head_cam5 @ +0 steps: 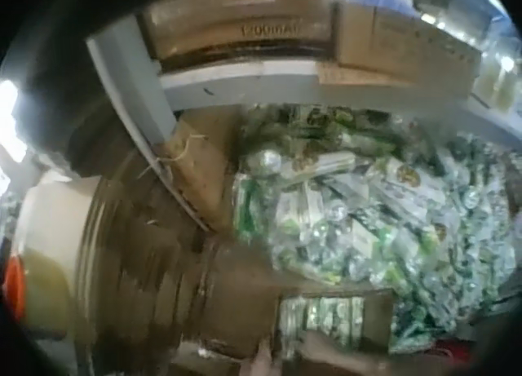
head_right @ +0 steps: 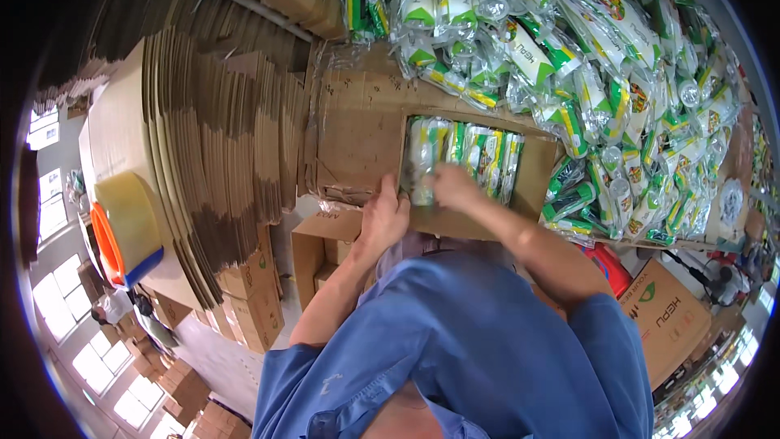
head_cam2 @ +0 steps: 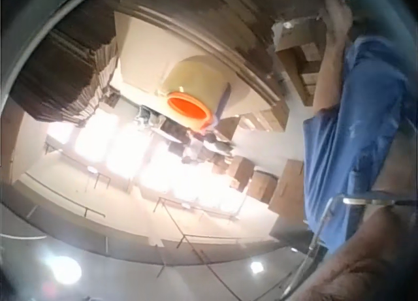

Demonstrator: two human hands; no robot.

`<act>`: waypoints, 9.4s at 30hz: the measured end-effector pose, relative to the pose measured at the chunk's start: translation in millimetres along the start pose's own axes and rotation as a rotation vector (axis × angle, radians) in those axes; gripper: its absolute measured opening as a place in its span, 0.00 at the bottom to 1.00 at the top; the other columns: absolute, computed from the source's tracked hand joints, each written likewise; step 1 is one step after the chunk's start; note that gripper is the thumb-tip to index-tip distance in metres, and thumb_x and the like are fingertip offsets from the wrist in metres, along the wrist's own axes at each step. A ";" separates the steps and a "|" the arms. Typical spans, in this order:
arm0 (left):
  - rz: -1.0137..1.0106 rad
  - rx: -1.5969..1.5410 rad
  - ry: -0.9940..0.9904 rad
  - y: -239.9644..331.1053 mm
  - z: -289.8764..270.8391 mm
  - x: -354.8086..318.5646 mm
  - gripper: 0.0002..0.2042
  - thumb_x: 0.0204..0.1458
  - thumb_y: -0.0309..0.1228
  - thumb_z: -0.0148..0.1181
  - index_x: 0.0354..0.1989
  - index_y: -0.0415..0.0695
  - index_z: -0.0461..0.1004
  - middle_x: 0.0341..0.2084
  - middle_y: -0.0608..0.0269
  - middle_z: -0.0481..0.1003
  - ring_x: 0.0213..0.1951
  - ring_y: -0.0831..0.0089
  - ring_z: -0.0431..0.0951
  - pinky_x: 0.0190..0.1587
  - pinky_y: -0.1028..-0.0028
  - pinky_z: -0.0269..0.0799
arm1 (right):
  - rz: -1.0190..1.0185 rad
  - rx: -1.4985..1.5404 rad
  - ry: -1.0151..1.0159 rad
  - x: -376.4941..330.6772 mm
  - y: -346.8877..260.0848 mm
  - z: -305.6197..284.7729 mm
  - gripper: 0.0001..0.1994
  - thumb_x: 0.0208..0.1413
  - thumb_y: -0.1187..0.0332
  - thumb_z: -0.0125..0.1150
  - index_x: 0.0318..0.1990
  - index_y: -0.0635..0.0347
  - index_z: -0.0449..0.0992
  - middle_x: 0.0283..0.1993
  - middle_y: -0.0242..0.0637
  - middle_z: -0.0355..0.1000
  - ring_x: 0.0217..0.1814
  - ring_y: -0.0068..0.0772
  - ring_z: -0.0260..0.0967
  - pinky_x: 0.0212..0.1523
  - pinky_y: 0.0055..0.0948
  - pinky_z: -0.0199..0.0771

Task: Packing individual pouches into cardboard boxes and sealing them with a tape dispenser.

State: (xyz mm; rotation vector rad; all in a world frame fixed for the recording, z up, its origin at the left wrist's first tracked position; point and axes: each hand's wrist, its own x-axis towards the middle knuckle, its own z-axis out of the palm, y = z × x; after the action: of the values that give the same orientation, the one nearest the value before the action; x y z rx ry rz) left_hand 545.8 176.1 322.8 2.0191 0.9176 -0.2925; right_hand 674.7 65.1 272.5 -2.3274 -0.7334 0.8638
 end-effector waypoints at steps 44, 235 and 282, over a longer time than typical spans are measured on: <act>0.304 -0.317 0.097 45.1 -66.3 -15.4 0.26 0.43 0.35 0.68 0.50 0.37 0.70 0.41 0.45 0.76 0.46 0.48 0.77 0.47 0.61 0.73 | 0.022 0.865 0.131 -34.2 -65.7 -76.4 0.28 0.47 0.70 0.69 0.57 0.67 0.68 0.49 0.47 0.74 0.51 0.44 0.74 0.53 0.40 0.73; 1.054 0.332 0.003 70.6 -27.9 59.4 0.22 0.50 0.33 0.54 0.56 0.43 0.72 0.56 0.52 0.71 0.58 0.47 0.69 0.62 0.52 0.62 | -0.345 0.044 0.435 -57.3 139.4 -90.6 0.26 0.60 0.63 0.53 0.65 0.63 0.63 0.70 0.55 0.53 0.69 0.55 0.55 0.68 0.40 0.55; 0.522 0.445 0.384 -6.6 58.2 11.3 0.39 0.51 0.52 0.56 0.66 0.36 0.59 0.66 0.48 0.59 0.67 0.54 0.57 0.68 0.56 0.50 | -0.336 -0.612 -0.203 76.0 -30.8 -33.6 0.23 0.65 0.50 0.44 0.48 0.65 0.65 0.41 0.61 0.73 0.42 0.63 0.73 0.41 0.54 0.72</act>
State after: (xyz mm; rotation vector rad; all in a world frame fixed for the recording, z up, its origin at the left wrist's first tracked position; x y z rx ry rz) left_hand 556.7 137.5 278.5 2.7016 0.5360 0.2086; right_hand 738.3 125.9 283.2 -2.5201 -1.6112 0.8043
